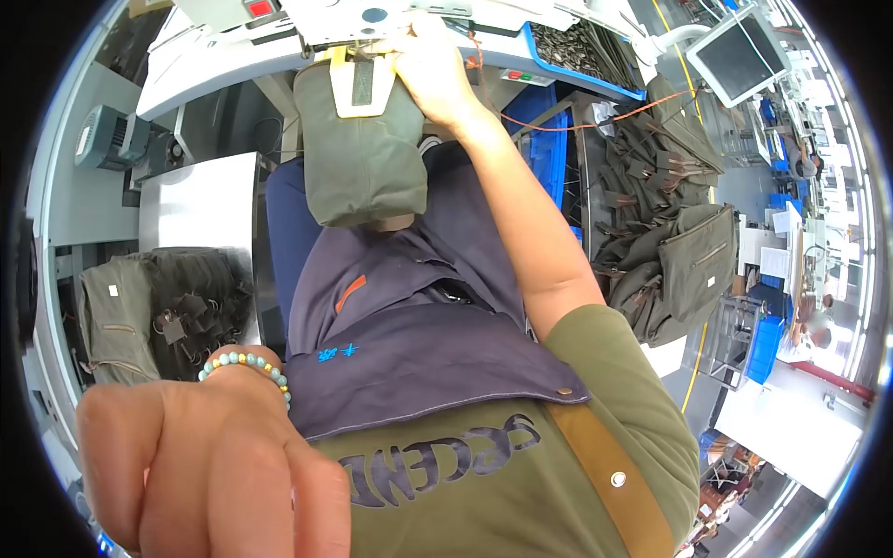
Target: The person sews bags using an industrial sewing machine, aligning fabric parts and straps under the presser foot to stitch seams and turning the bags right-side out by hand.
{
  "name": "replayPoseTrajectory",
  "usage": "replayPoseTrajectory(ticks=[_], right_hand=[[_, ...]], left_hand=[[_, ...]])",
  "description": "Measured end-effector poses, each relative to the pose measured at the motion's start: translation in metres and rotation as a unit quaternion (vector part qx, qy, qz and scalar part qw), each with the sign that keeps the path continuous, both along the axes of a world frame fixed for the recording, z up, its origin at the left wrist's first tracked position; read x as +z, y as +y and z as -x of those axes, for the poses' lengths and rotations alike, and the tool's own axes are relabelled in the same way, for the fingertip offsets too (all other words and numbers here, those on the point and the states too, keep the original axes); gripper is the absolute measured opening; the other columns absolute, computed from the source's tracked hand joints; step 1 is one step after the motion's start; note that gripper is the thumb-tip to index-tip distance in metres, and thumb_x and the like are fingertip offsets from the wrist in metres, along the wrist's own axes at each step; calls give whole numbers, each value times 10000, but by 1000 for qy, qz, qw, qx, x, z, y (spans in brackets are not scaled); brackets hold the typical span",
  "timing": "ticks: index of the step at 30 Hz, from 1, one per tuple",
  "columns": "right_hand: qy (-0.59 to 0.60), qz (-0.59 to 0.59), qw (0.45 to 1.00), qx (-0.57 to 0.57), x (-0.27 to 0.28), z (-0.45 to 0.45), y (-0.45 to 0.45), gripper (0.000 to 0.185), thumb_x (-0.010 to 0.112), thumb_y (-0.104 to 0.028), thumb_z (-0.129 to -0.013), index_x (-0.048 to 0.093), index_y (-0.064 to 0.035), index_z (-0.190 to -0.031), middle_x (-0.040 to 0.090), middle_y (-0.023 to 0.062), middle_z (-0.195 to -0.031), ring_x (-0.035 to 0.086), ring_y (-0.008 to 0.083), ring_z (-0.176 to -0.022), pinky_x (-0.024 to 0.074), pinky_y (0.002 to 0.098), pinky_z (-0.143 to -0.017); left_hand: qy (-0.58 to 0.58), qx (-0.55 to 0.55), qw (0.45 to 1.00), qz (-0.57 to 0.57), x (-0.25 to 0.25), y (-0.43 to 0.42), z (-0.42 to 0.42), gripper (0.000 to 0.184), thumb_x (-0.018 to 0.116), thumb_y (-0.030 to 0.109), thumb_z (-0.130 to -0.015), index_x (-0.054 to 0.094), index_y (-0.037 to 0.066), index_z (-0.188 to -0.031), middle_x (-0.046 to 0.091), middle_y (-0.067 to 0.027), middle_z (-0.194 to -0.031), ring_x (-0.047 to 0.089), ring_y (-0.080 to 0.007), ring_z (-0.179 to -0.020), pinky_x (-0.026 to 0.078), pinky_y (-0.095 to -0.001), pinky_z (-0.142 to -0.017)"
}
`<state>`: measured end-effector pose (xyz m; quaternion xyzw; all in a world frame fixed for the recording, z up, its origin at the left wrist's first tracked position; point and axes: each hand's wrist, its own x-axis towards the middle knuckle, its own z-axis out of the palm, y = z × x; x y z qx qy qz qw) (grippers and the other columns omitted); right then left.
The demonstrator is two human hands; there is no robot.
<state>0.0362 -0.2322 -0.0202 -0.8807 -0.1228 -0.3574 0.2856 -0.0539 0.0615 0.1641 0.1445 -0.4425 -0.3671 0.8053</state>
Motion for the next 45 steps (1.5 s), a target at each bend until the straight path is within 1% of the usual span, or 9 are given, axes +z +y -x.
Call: replayPoseTrajectory(ticks=[2,4,8,12,16,17,23,36,45], right_hand=[[95,-118,988,34,2,3,2,283,510,-112,-929,738,-55,-1088,641,87,-1128,571,269,-1063,429,352,-998],[70,11,997,-27,7,14,3,276,521,-75,-924,719,-30,-1111,648,97,-1165,580,244,-1092,448,345,-981],[-60,-305,944,-112,0,31,2,314,562,-9,-882,693,-31,-1166,649,113,-1081,620,214,-1021,485,355,-937],[64,-361,929,-48,-8,50,-10,249,560,-113,-987,688,26,-1149,687,91,-1101,626,177,-1078,483,311,-948],[139,-356,923,-49,1,52,2,250,600,-196,-996,696,33,-971,653,23,-831,569,87,-786,455,259,-737],[158,-380,909,-73,3,50,4,243,664,-209,-962,687,21,-888,582,-17,-710,481,61,-678,404,255,-632],[170,-321,927,-98,26,48,2,248,726,-194,-911,644,2,-783,506,-24,-683,420,63,-660,350,263,-607],[133,-391,908,-66,10,72,24,370,681,-165,-931,478,-22,-658,379,-65,-624,326,53,-612,290,277,-541],[83,-94,992,30,41,129,82,272,741,-122,-866,595,-4,-670,516,113,-591,503,266,-516,392,371,-506]], left_hand=[[10,-8,1000,13,2,3,-1,60,575,50,-913,557,59,-969,574,-36,-876,520,-232,-930,391,-369,-817],[19,-6,1000,22,2,7,-8,65,575,52,-920,542,66,-975,559,-25,-873,505,-219,-925,379,-363,-811],[45,153,987,-12,-25,6,-50,85,574,54,-933,513,79,-985,527,-3,-867,476,-195,-915,353,-350,-800],[-96,524,791,-300,-134,-24,-125,181,564,213,-1019,598,38,-1048,676,-124,-975,642,-249,-936,492,-354,-885],[-234,526,694,-433,-183,-60,-166,387,630,311,-984,655,15,-1232,684,-150,-1204,614,-285,-1158,445,-382,-1034],[-245,513,705,-425,-181,-66,-168,406,650,333,-967,677,23,-1228,680,-159,-1213,581,-280,-1218,437,-371,-1043],[-181,388,796,-429,-182,-86,-198,274,688,232,-945,648,-21,-851,569,37,-707,447,-67,-668,399,-238,-635],[-282,408,734,-464,-165,-65,-170,456,698,222,-945,421,22,-642,315,52,-602,269,-56,-593,248,-291,-514],[-312,401,730,-458,-162,16,-112,444,685,147,-942,370,28,-652,295,12,-594,267,-60,-592,240,-287,-513]])
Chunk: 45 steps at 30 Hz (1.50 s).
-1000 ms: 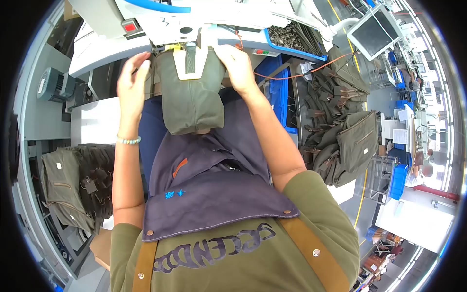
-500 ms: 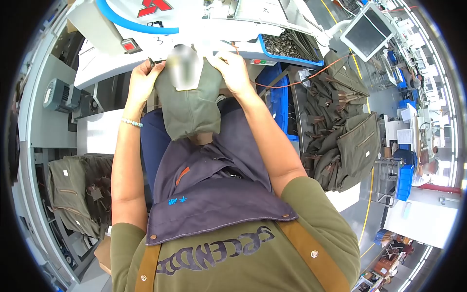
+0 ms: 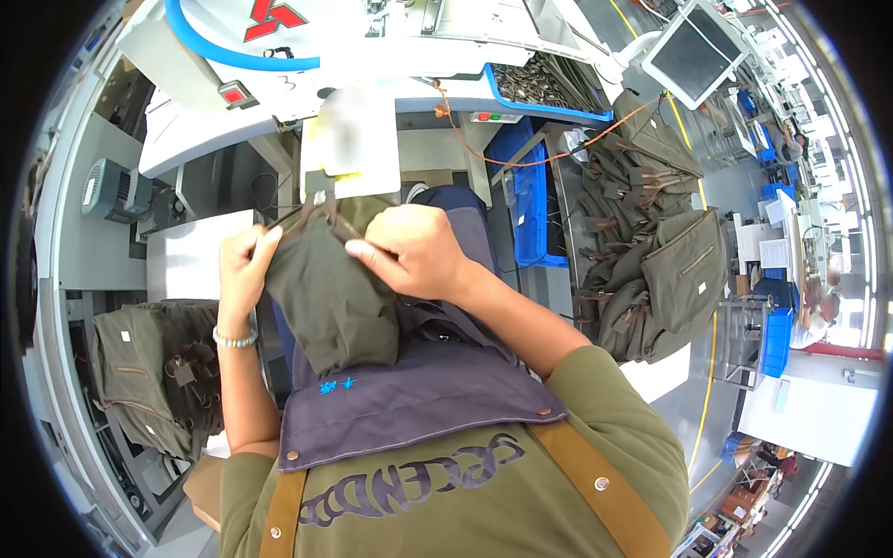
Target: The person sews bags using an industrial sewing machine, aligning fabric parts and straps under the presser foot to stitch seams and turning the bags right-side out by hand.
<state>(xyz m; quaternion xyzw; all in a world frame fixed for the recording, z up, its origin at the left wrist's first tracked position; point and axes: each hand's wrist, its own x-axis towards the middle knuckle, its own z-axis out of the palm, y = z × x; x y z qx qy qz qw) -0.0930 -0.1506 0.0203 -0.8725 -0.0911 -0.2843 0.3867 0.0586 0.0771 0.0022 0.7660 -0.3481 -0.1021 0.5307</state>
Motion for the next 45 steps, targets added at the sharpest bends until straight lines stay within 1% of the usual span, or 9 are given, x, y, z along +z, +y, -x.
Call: replayPoseTrajectory(ticks=[5,13,21,25,27,31,36,41,45], right_hand=[[33,-186,981,-41,0,-20,-39,233,635,-95,-929,662,11,-724,652,75,-679,617,160,-600,486,313,-570],[101,216,933,-269,-101,-183,-195,317,528,-207,-966,708,54,-973,697,269,-923,675,441,-845,553,473,-772],[156,383,864,-288,-86,-173,-166,150,615,-56,-793,722,-9,-888,709,195,-977,715,351,-903,582,453,-761],[109,189,927,-305,-83,-126,-160,240,511,-4,-873,677,33,-1042,685,220,-990,724,318,-900,576,406,-763],[190,-215,924,-253,-78,-96,-157,268,453,-29,-962,608,32,-1173,654,144,-980,701,201,-817,538,307,-680],[165,-359,906,-152,-50,-38,-148,256,586,-109,-978,585,26,-1195,623,39,-953,538,58,-720,401,205,-584],[201,-112,959,-163,30,7,-73,352,743,-162,-884,669,-30,-1202,610,-30,-848,495,12,-705,376,187,-594],[40,305,948,-85,50,2,-24,334,752,-217,-856,703,-133,-1175,602,50,-830,580,212,-646,485,325,-580],[7,348,935,-70,39,-19,-3,334,739,-211,-848,688,-156,-1174,603,22,-847,630,222,-701,505,353,-599]], left_hand=[[47,66,997,19,-20,40,8,450,667,109,-958,338,54,-656,309,50,-600,264,-45,-609,219,-271,-516],[86,120,988,53,-30,39,11,464,643,151,-1000,311,101,-680,281,92,-669,226,-38,-644,198,-250,-532],[111,105,986,63,-36,41,20,473,623,195,-1020,302,101,-685,262,89,-675,218,-41,-646,193,-258,-529],[105,99,988,61,-40,43,22,474,621,200,-1021,301,94,-687,264,89,-674,219,-41,-646,194,-261,-527],[121,97,985,69,-39,43,24,467,619,197,-1021,313,85,-686,269,92,-678,224,-40,-646,196,-261,-525],[109,87,989,59,-28,42,41,450,615,172,-1015,329,51,-689,276,61,-651,237,-61,-635,216,-278,-523],[28,66,996,58,-19,41,69,409,622,99,-977,346,-4,-693,299,-52,-617,276,-145,-603,275,-327,-543],[24,96,992,77,-26,46,79,403,638,81,-965,353,-5,-693,311,-48,-622,284,-149,-604,276,-321,-544],[45,103,989,95,-26,47,78,409,648,94,-971,357,1,-701,311,-25,-629,279,-127,-615,265,-308,-537]])
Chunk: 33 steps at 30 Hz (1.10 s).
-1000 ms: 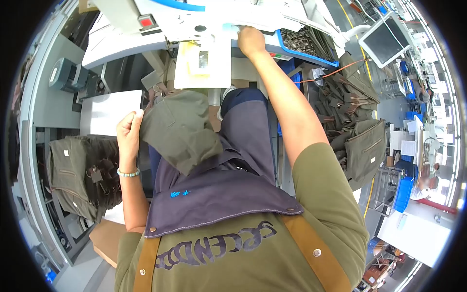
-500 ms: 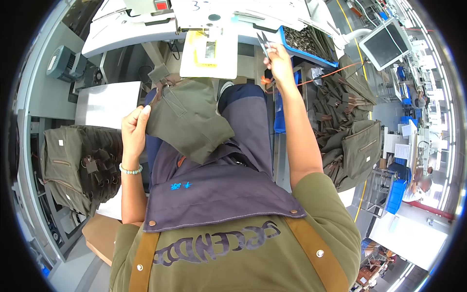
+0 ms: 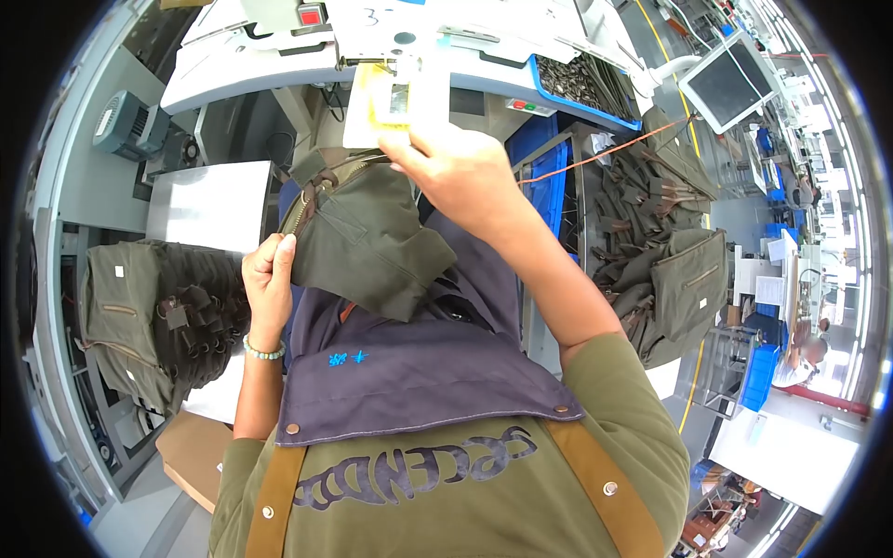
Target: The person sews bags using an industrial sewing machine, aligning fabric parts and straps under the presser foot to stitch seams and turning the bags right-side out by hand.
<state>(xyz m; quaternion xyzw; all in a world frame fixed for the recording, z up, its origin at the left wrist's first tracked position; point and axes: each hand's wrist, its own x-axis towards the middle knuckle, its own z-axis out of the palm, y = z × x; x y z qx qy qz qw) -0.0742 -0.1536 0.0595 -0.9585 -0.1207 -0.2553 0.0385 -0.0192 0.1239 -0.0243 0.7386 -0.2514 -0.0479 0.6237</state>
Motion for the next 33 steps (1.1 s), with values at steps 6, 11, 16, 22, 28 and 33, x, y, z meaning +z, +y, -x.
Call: replayPoseTrajectory(ticks=[6,11,16,22,28,33], right_hand=[[-49,82,995,21,-12,-19,14,347,724,-251,-851,677,-186,-1188,595,1,-848,635,165,-684,506,309,-559],[-25,68,997,15,-14,-20,16,295,726,-239,-857,696,-177,-1144,596,9,-814,634,170,-676,510,316,-562],[-115,-135,984,-13,-22,-14,-6,335,754,-127,-832,694,-92,-1159,654,64,-837,638,224,-686,510,337,-588],[-40,-239,924,-296,-91,-28,-115,241,585,-84,-925,575,-17,-1156,677,239,-999,668,434,-893,521,498,-723],[-55,-47,977,-201,-113,-100,-167,184,570,-59,-889,647,-59,-1057,697,184,-958,679,399,-884,544,492,-734],[-103,107,981,-127,-140,-148,-204,300,590,-87,-835,715,-132,-1104,687,86,-1041,658,286,-996,524,445,-785]], left_hand=[[-1,3,1000,9,0,0,1,416,651,87,-969,348,3,-696,312,-25,-627,272,-128,-617,260,-310,-537],[3,-4,1000,13,0,-3,-1,422,650,80,-966,332,5,-700,304,-27,-627,265,-127,-618,256,-312,-536],[29,-2,1000,-3,-7,-8,-4,421,647,82,-967,325,7,-708,282,-30,-628,251,-127,-620,248,-317,-534],[54,-7,997,-45,-19,-17,-1,437,650,108,-972,318,15,-704,275,-28,-627,245,-126,-622,254,-321,-542],[49,-25,994,-89,-14,-32,6,394,701,116,-921,392,9,-702,356,-70,-625,319,-181,-612,313,-337,-563],[-14,-112,990,-87,-9,-38,15,146,711,38,-804,606,-18,-887,603,-108,-814,543,-237,-792,443,-327,-728]])
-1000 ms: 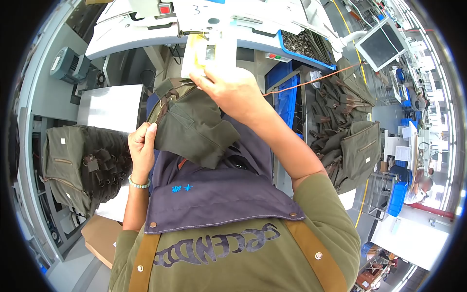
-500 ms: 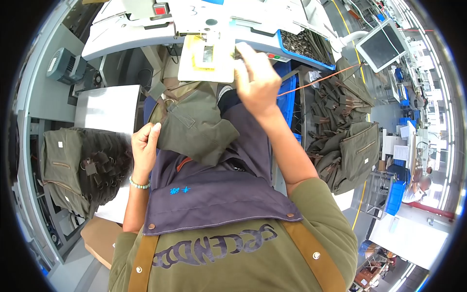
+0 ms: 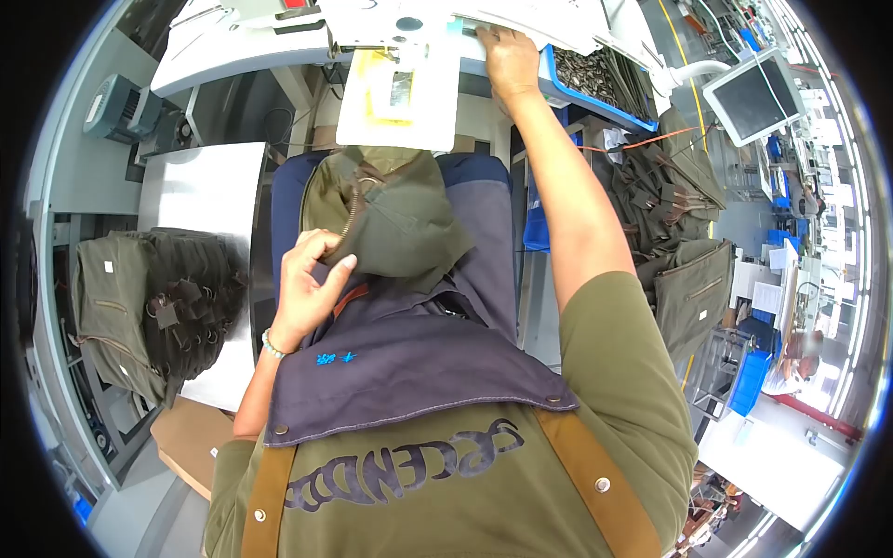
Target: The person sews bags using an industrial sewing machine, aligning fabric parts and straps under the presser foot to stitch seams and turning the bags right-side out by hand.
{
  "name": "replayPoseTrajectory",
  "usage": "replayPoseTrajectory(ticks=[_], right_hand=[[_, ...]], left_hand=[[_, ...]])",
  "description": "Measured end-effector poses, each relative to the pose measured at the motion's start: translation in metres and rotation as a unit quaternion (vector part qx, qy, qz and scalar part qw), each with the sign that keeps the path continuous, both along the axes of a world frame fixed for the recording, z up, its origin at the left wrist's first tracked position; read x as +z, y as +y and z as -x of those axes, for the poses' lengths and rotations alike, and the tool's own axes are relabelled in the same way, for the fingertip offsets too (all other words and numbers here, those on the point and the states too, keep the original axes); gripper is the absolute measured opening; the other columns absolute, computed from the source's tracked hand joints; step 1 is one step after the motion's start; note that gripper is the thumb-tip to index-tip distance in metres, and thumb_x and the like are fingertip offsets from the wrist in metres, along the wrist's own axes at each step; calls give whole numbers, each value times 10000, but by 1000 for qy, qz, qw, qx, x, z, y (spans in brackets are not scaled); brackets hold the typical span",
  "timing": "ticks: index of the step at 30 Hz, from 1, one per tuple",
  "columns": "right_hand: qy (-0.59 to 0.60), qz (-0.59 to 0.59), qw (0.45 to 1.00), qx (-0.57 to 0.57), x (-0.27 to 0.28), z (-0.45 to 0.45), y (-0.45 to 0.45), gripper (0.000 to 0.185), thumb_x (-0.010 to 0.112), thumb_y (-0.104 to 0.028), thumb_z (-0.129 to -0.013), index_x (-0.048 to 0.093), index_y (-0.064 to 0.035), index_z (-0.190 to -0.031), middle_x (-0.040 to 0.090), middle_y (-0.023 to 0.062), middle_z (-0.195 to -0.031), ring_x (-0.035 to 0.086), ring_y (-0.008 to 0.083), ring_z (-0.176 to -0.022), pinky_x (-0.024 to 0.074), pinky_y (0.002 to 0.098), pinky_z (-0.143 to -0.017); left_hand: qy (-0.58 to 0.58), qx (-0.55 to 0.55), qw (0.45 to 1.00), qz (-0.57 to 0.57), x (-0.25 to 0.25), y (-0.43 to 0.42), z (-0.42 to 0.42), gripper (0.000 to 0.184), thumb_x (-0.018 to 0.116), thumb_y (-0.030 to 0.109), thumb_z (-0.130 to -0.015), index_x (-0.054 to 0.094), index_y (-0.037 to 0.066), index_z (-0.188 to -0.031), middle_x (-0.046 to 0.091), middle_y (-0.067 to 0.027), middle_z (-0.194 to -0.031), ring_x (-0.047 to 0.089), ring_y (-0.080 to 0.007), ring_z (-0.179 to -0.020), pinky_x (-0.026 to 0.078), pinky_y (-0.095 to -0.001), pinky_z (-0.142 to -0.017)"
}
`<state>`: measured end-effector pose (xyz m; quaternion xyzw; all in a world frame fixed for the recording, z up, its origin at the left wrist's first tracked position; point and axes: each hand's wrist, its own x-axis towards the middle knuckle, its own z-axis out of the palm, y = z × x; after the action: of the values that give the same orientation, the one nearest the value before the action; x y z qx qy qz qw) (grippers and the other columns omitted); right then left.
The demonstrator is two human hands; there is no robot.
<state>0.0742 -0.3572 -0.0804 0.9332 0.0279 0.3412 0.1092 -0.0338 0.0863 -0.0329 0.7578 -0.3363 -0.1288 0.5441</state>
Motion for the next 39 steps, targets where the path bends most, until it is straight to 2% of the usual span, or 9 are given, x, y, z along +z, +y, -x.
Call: replayPoseTrajectory(ticks=[9,13,17,19,21,28,32,35,39], right_hand=[[67,89,991,-73,-8,8,5,397,556,-126,-856,679,-125,-1234,580,71,-1225,516,230,-1135,381,404,-850],[96,-136,985,42,3,26,38,294,593,-139,-854,712,-60,-1111,667,107,-1025,617,298,-971,490,451,-815],[393,-466,735,297,57,100,116,308,632,-158,-800,699,23,-1041,699,185,-1017,659,370,-941,535,418,-819],[567,-416,699,131,86,135,143,395,631,-171,-768,668,44,-1098,679,215,-1009,655,377,-946,541,419,-833],[421,-376,788,244,91,166,160,457,644,-176,-741,655,48,-1139,670,205,-1002,645,355,-886,540,412,-788],[334,-452,790,246,134,220,162,207,603,-54,-679,618,-15,-883,616,109,-887,593,282,-826,473,355,-707],[230,-447,852,147,136,230,143,246,807,-77,-774,596,-28,-890,598,85,-833,574,238,-810,462,329,-746],[149,-493,850,111,120,229,128,168,738,-26,-824,593,-17,-907,608,78,-974,577,202,-914,455,323,-818],[107,-683,714,111,69,219,119,106,621,-182,-966,604,-80,-994,581,70,-1209,562,180,-1113,427,320,-976]], left_hand=[[-32,-75,997,-14,-9,-12,19,232,692,31,-822,641,-46,-1035,630,-166,-894,579,-345,-826,470,-393,-796],[-56,-84,994,-36,-17,-18,26,238,684,-8,-840,641,-63,-1067,659,-197,-969,615,-376,-887,491,-392,-817],[-63,-80,994,-32,-16,-21,22,222,695,-16,-835,659,-50,-1051,665,-187,-966,621,-372,-889,496,-400,-822],[-62,-139,988,-36,-14,-20,13,227,708,-11,-822,668,-37,-1044,667,-183,-972,622,-366,-903,496,-399,-830],[-86,-246,963,-73,-12,-17,-5,269,746,2,-766,686,2,-1028,676,-159,-1026,620,-341,-1008,480,-403,-911],[-250,-212,911,-250,-97,-3,-108,157,691,31,-775,703,28,-931,681,-132,-1026,597,-294,-1123,429,-403,-1017],[-300,-201,916,-174,-45,-4,-103,122,696,24,-772,678,19,-892,674,-112,-966,600,-310,-1103,440,-420,-1011],[-368,-162,906,-132,34,1,-79,151,721,-7,-742,649,28,-870,653,-83,-919,596,-316,-1145,441,-486,-1051],[-426,-141,886,-115,101,23,-33,179,759,45,-703,653,37,-846,678,-50,-842,655,-289,-1099,462,-508,-1055]])
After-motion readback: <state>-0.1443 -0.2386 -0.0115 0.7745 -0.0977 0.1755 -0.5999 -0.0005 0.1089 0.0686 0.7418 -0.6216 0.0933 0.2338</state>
